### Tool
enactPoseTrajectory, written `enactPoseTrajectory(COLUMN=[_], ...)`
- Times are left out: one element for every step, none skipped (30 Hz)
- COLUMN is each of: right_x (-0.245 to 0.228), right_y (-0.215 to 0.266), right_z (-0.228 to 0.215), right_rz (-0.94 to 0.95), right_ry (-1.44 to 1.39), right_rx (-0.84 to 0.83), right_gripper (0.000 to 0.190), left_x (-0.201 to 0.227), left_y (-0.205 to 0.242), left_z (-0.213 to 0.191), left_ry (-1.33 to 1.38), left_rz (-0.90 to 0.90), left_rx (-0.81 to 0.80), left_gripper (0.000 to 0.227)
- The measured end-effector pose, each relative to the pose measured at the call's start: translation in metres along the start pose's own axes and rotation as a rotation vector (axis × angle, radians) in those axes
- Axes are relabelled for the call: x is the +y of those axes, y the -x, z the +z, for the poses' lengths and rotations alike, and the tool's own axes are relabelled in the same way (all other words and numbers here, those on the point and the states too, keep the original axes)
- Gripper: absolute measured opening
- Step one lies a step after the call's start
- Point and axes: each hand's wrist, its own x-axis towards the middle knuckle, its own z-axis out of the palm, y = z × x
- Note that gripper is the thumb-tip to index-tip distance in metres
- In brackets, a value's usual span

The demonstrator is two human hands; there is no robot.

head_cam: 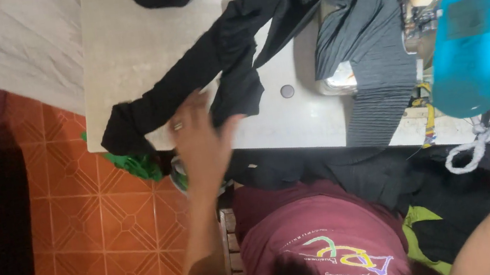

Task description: Stitching black fabric strips together using a sewing machine and a blue alignment guide.

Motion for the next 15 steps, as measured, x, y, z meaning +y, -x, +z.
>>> enactPoseTrajectory(right_x=[-0.007, -0.013, -0.020, -0.025, -0.031, -0.032, -0.033, -0.035, -0.032, -0.030, -0.029, -0.032, -0.035, -0.038, -0.028], right_y=[-0.001, -0.001, -0.003, -0.005, -0.010, -0.012, -0.010, -0.009, -0.010, -0.011, -0.014, -0.015, -0.017, -0.019, -0.019], right_z=[0.000, -0.001, -0.005, -0.009, -0.014, -0.016, -0.018, -0.019, -0.019, -0.018, -0.016, -0.018, -0.020, -0.022, -0.017], right_rz=[-0.025, -0.052, -0.052, -0.067, -0.078, -0.073, -0.151, -0.230, -0.220, -0.218, -0.223, -0.219, -0.212, -0.206, -0.217], right_ry=[0.049, 0.096, 0.104, 0.083, 0.064, 0.075, 0.145, 0.217, 0.222, 0.255, 0.283, 0.282, 0.406, 0.530, 0.530], right_rx=[0.064, 0.129, 0.128, 0.129, 0.143, 0.155, 0.167, 0.177, 0.176, 0.168, 0.162, 0.163, 0.122, 0.082, 0.080], right_gripper=[0.019, 0.018, 0.018, 0.018, 0.018, 0.018, 0.021, 0.026, 0.026, 0.021, 0.020, 0.020, 0.019, 0.018, 0.018], left_x=[0.007, 0.015, 0.014, 0.013, 0.015, 0.009, 0.001, -0.006, -0.016, -0.026, -0.038, -0.040, -0.042, -0.045, -0.044], left_y=[-0.002, -0.004, -0.008, -0.012, -0.021, -0.026, -0.031, -0.037, -0.035, -0.034, -0.032, -0.025, -0.016, -0.007, 0.003], left_z=[0.006, 0.012, 0.019, 0.025, 0.032, 0.024, 0.015, 0.006, 0.001, -0.004, -0.010, -0.012, -0.014, -0.016, -0.010], left_ry=[-0.021, -0.043, -0.035, 0.051, 0.141, 0.154, 0.367, 0.580, 0.585, 0.572, 0.552, 0.552, 0.510, 0.467, 0.465], left_rz=[0.116, 0.232, 0.232, 0.271, 0.318, 0.327, 0.216, 0.101, 0.108, 0.020, -0.073, -0.069, -0.129, -0.187, -0.199], left_rx=[0.015, 0.031, 0.028, 0.111, 0.204, 0.211, 0.266, 0.314, 0.307, 0.422, 0.542, 0.541, 0.429, 0.316, 0.318], left_gripper=[0.052, 0.059, 0.059, 0.032, 0.012, 0.012, 0.006, 0.006, 0.006, 0.008, 0.016, 0.016, 0.030, 0.044, 0.044])
